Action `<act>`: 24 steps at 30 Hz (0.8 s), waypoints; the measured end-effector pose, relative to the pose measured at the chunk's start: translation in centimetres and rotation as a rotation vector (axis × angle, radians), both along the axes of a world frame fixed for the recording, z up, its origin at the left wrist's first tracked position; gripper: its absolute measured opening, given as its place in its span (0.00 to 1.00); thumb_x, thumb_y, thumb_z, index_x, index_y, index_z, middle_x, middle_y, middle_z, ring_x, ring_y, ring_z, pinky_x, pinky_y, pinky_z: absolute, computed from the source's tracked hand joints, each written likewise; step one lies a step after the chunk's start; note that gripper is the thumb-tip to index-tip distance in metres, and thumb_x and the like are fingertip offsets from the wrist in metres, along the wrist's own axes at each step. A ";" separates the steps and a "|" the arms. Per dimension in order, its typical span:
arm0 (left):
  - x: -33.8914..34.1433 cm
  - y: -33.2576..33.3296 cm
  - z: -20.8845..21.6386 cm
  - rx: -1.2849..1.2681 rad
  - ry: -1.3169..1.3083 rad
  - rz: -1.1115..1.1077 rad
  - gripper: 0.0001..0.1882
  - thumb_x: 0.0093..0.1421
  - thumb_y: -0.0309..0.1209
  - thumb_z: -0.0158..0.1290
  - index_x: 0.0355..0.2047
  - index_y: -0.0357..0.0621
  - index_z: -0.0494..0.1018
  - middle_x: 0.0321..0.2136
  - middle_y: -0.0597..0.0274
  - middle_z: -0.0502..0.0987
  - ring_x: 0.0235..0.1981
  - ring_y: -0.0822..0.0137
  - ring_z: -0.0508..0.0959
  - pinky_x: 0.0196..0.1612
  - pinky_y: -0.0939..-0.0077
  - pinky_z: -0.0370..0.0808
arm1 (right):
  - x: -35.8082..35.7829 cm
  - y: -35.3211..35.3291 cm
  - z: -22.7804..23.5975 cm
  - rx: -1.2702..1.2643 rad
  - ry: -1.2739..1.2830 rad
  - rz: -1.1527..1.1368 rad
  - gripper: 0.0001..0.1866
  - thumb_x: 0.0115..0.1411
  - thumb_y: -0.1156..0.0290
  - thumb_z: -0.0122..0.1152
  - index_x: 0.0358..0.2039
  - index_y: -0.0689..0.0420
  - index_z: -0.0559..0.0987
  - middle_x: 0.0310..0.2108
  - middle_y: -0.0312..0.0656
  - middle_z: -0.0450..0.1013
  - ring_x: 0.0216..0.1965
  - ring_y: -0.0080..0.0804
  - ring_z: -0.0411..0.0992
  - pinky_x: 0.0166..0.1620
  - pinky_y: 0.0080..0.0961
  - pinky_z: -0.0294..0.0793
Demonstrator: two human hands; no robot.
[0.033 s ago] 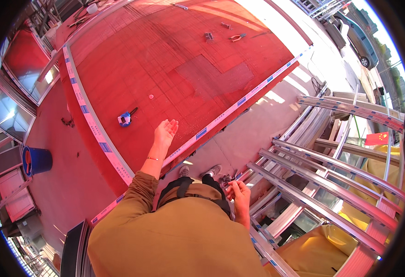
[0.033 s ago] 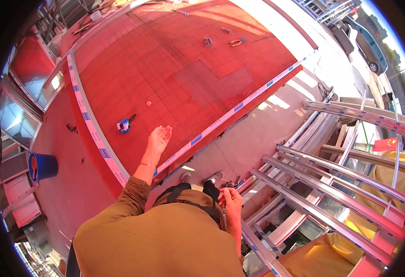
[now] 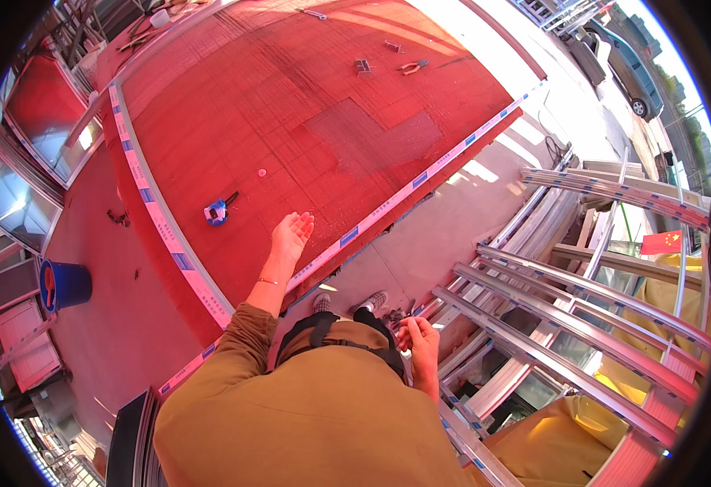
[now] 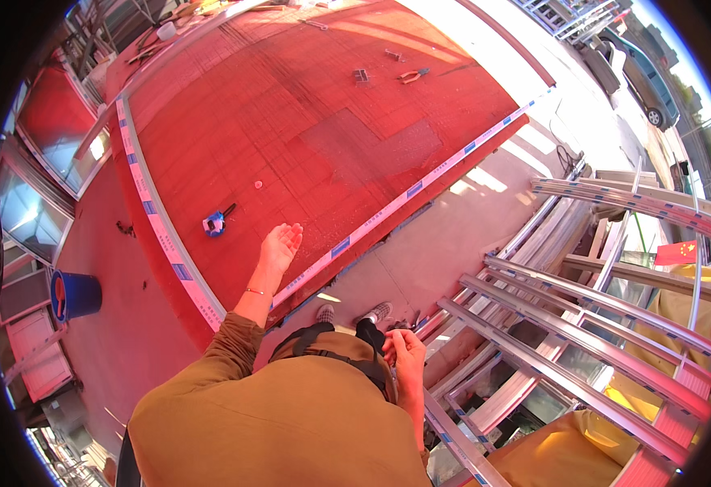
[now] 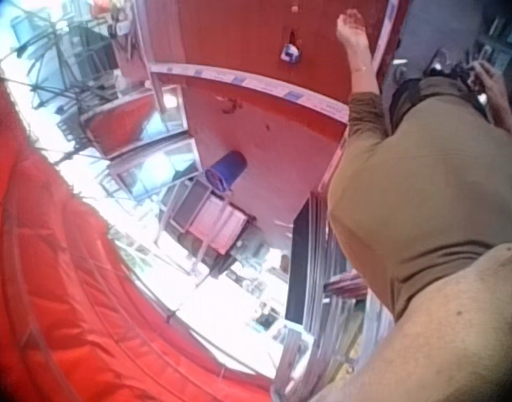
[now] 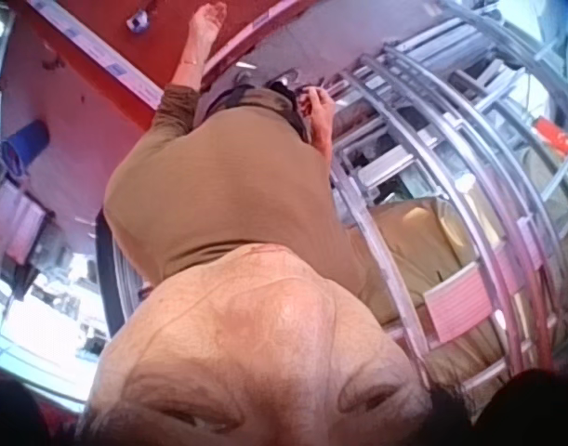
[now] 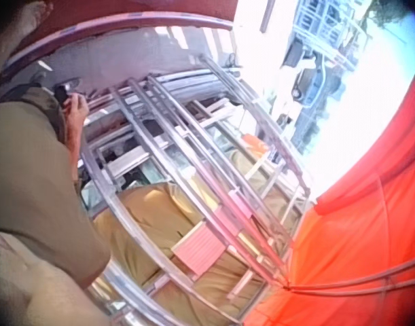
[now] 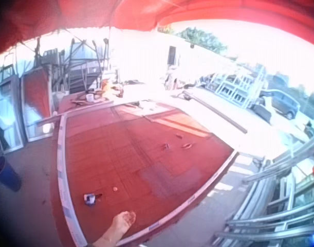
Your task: The person walks through an outdoor yard filled with window frames and glass, then uses a tape measure to measure a large glass pane in the back of a pickup truck and several aluminum window frame profiles on a red workbench.
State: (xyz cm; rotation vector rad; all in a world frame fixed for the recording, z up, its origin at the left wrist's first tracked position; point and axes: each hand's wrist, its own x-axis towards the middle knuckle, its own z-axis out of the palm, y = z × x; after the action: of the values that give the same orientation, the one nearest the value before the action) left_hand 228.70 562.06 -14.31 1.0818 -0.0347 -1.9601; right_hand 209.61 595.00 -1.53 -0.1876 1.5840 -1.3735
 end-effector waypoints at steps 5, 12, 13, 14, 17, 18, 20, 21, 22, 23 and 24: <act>-7.4 5.2 3.1 -0.065 -0.090 -0.365 0.11 0.66 0.32 0.50 0.44 0.39 0.70 0.41 0.52 0.78 0.38 0.62 0.80 0.40 0.70 0.81 | -6.4 0.1 -0.2 -0.024 0.007 0.020 0.11 0.67 0.68 0.55 0.31 0.61 0.78 0.20 0.34 0.73 0.17 0.16 0.67 0.22 0.13 0.65; -16.7 13.6 7.1 -0.253 -0.176 -1.122 0.15 0.68 0.35 0.49 0.49 0.38 0.70 0.43 0.55 0.77 0.39 0.66 0.79 0.42 0.73 0.78 | -14.1 1.1 0.1 -0.031 0.049 0.080 0.09 0.60 0.72 0.63 0.41 0.60 0.79 0.30 0.36 0.76 0.28 0.18 0.72 0.31 0.16 0.71; -17.5 14.2 7.4 -0.291 -0.178 -1.202 0.16 0.68 0.36 0.50 0.49 0.38 0.70 0.44 0.55 0.77 0.40 0.67 0.79 0.44 0.74 0.78 | -14.8 1.2 0.1 -0.050 0.064 0.107 0.11 0.60 0.72 0.63 0.42 0.61 0.78 0.31 0.37 0.77 0.30 0.19 0.73 0.33 0.17 0.72; -18.3 14.7 7.5 -0.348 -0.163 -1.280 0.16 0.68 0.35 0.50 0.50 0.38 0.70 0.44 0.56 0.77 0.41 0.68 0.79 0.46 0.75 0.77 | -15.6 1.5 0.0 -0.062 0.071 0.140 0.12 0.60 0.72 0.64 0.44 0.61 0.78 0.33 0.38 0.77 0.32 0.20 0.74 0.35 0.18 0.73; -20.6 15.2 8.2 -0.533 -0.157 -1.499 0.18 0.69 0.34 0.48 0.55 0.38 0.69 0.45 0.60 0.76 0.47 0.72 0.76 0.52 0.78 0.72 | -17.1 2.5 0.1 -0.047 0.155 0.213 0.16 0.62 0.70 0.61 0.49 0.63 0.77 0.42 0.42 0.77 0.45 0.28 0.75 0.50 0.26 0.74; -21.4 15.0 8.5 -0.599 -0.115 -1.530 0.18 0.69 0.34 0.48 0.55 0.39 0.69 0.46 0.61 0.76 0.47 0.73 0.75 0.53 0.78 0.72 | -17.4 2.7 0.1 -0.071 0.201 0.222 0.17 0.63 0.69 0.60 0.50 0.63 0.76 0.44 0.42 0.77 0.48 0.29 0.74 0.53 0.28 0.73; -23.0 14.5 9.4 -0.722 -0.099 -1.615 0.18 0.70 0.34 0.48 0.56 0.39 0.69 0.46 0.62 0.75 0.48 0.74 0.73 0.53 0.78 0.71 | -17.6 3.0 0.0 -0.034 0.131 0.235 0.20 0.66 0.63 0.56 0.54 0.62 0.75 0.50 0.44 0.75 0.53 0.32 0.72 0.57 0.30 0.69; -24.1 14.1 9.9 -0.690 -0.092 -1.694 0.21 0.69 0.35 0.49 0.57 0.35 0.67 0.50 0.58 0.75 0.52 0.70 0.73 0.58 0.73 0.69 | -17.7 3.0 -0.1 -0.062 0.104 0.259 0.21 0.67 0.62 0.55 0.54 0.63 0.74 0.51 0.45 0.74 0.53 0.33 0.72 0.57 0.30 0.68; -25.3 13.9 10.2 -0.705 -0.107 -1.751 0.21 0.68 0.35 0.51 0.57 0.37 0.67 0.50 0.59 0.74 0.52 0.70 0.73 0.57 0.74 0.69 | -17.9 3.0 -0.2 -0.057 0.068 0.275 0.22 0.67 0.61 0.54 0.54 0.63 0.74 0.51 0.46 0.74 0.53 0.34 0.71 0.58 0.30 0.67; -26.3 13.8 10.5 -0.665 -0.037 -1.778 0.21 0.68 0.34 0.51 0.57 0.37 0.67 0.50 0.59 0.74 0.52 0.71 0.73 0.56 0.75 0.70 | -18.1 2.9 -0.4 -0.054 0.118 0.271 0.22 0.67 0.60 0.53 0.54 0.64 0.74 0.51 0.47 0.74 0.53 0.35 0.71 0.58 0.30 0.66; -27.3 13.5 10.7 -0.649 0.028 -1.805 0.21 0.68 0.34 0.52 0.57 0.38 0.67 0.50 0.60 0.74 0.52 0.71 0.73 0.56 0.75 0.70 | -18.7 2.6 -0.8 0.030 0.117 0.273 0.23 0.67 0.59 0.52 0.54 0.65 0.74 0.51 0.48 0.74 0.53 0.36 0.71 0.58 0.30 0.66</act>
State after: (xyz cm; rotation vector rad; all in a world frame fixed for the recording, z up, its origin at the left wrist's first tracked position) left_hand 201.42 575.56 -3.63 0.4044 -2.0695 -2.9391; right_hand 190.88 597.61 -2.35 -0.4557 1.6071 -1.1430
